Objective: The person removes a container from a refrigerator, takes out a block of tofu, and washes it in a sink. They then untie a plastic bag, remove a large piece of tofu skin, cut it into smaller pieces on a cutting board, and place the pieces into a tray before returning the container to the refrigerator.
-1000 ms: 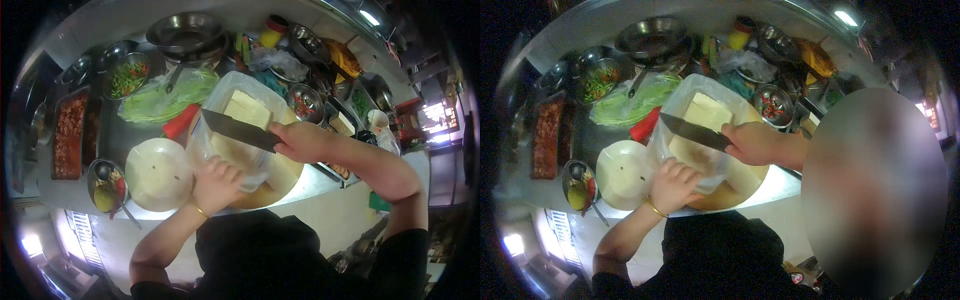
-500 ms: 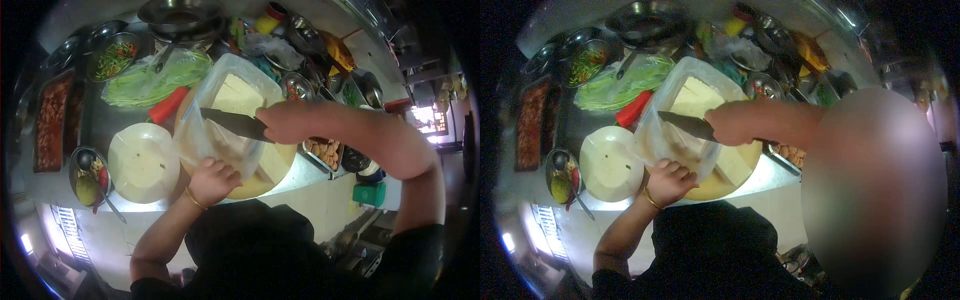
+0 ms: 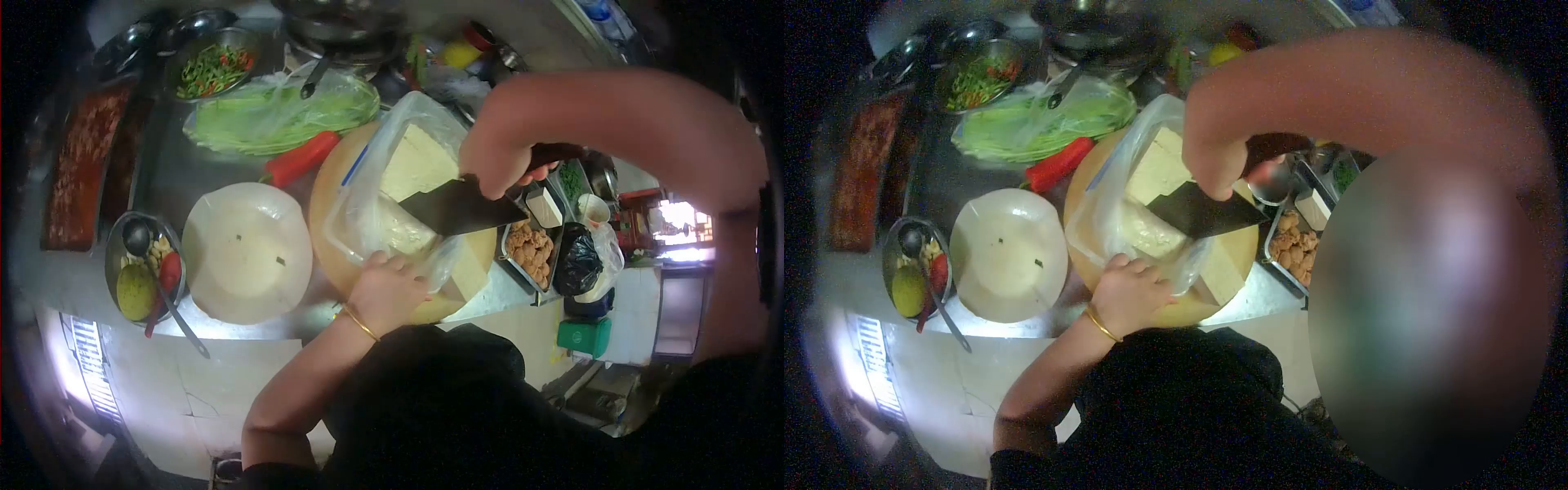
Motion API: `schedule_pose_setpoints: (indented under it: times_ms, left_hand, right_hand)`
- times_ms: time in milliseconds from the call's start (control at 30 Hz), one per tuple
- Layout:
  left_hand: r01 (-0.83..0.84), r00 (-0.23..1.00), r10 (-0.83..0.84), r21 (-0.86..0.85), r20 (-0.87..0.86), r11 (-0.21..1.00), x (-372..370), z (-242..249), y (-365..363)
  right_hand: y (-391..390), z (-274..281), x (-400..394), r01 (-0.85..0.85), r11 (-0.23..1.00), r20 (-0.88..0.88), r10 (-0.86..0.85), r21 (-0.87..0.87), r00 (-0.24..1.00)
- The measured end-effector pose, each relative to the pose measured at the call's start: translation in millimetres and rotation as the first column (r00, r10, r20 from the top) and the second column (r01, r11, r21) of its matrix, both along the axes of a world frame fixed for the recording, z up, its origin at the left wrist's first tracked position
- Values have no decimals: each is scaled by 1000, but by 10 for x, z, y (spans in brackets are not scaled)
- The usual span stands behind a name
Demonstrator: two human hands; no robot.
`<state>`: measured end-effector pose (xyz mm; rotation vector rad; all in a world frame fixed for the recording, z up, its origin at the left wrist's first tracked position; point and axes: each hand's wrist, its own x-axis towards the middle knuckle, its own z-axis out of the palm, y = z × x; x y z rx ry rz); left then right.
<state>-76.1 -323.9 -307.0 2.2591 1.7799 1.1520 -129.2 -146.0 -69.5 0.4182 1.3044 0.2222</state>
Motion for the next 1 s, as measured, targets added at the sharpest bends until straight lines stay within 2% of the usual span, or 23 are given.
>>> schedule_pose_setpoints:
  times_ms: [33,133,200,233,267,300,367,433,500,533,633,700,767,833,867,900,933,967,1000]
  left_hand:
    - [1,1000,-1,17,-12,1000,4,17,11]
    - [-17,998,22,88,-54,996,-8,110,33]
    - [-49,994,53,38,-100,998,2,119,12]
    - [-66,990,67,11,-123,998,4,146,7]
    - [-65,994,69,48,-83,997,0,186,10]
    - [-73,990,77,39,-115,997,-8,246,-10]
    - [-98,978,101,22,-181,995,-53,337,-63]
    - [-73,975,77,28,-207,997,-65,331,-81]
    - [-60,973,62,14,-221,998,-65,347,-95]
    - [-63,971,56,-23,-231,998,-53,357,-119]
    - [-72,966,48,-88,-254,994,-18,390,-109]
    - [-94,964,69,-85,-256,992,23,406,-117]
    - [-97,962,44,-184,-270,978,79,436,-173]
    - [-101,968,35,-259,-250,961,128,475,-199]
    - [-99,974,33,-291,-225,951,135,519,-211]
    - [-100,980,36,-321,-198,942,126,578,-210]
    - [-75,997,63,-362,-43,929,91,707,-197]
    - [-89,996,82,-274,-34,958,0,783,-176]
    - [-105,994,103,-190,-21,976,-140,836,-159]
  right_hand:
    - [31,156,86,40,999,-31,-39,27,999]
    - [268,673,613,317,948,-358,-305,-25,883]
    - [239,996,1104,503,863,-669,-399,-42,627]
    - [186,1100,1390,585,807,-788,-410,-79,459]
    - [160,1066,1703,693,708,-867,-422,-133,265]
    - [148,917,2057,774,598,-914,-400,-207,66]
    - [203,171,2987,433,799,-897,-289,-418,-333]
    - [62,-562,3456,424,806,-853,-179,-413,-490]
    - [-85,-1151,3533,482,863,-889,93,-153,-448]
    - [-122,-1433,3534,558,829,-917,186,-48,-354]
    - [-90,-1951,3474,540,836,-959,222,93,-178]
    - [-21,-2226,3428,537,840,-942,236,74,-239]
    - [-77,-2375,3373,551,833,-903,277,56,-327]
    - [-182,-2103,3127,570,820,-825,361,58,-434]
    - [-311,-1935,2989,539,842,-871,240,-34,-429]
    - [-430,-1990,2888,504,864,-890,226,-4,-395]
    - [-552,-2009,2761,496,868,-932,185,7,-310]
    - [-608,-2018,2648,487,873,-965,143,19,-219]
    - [-581,-1956,2560,544,837,-985,43,-56,-168]
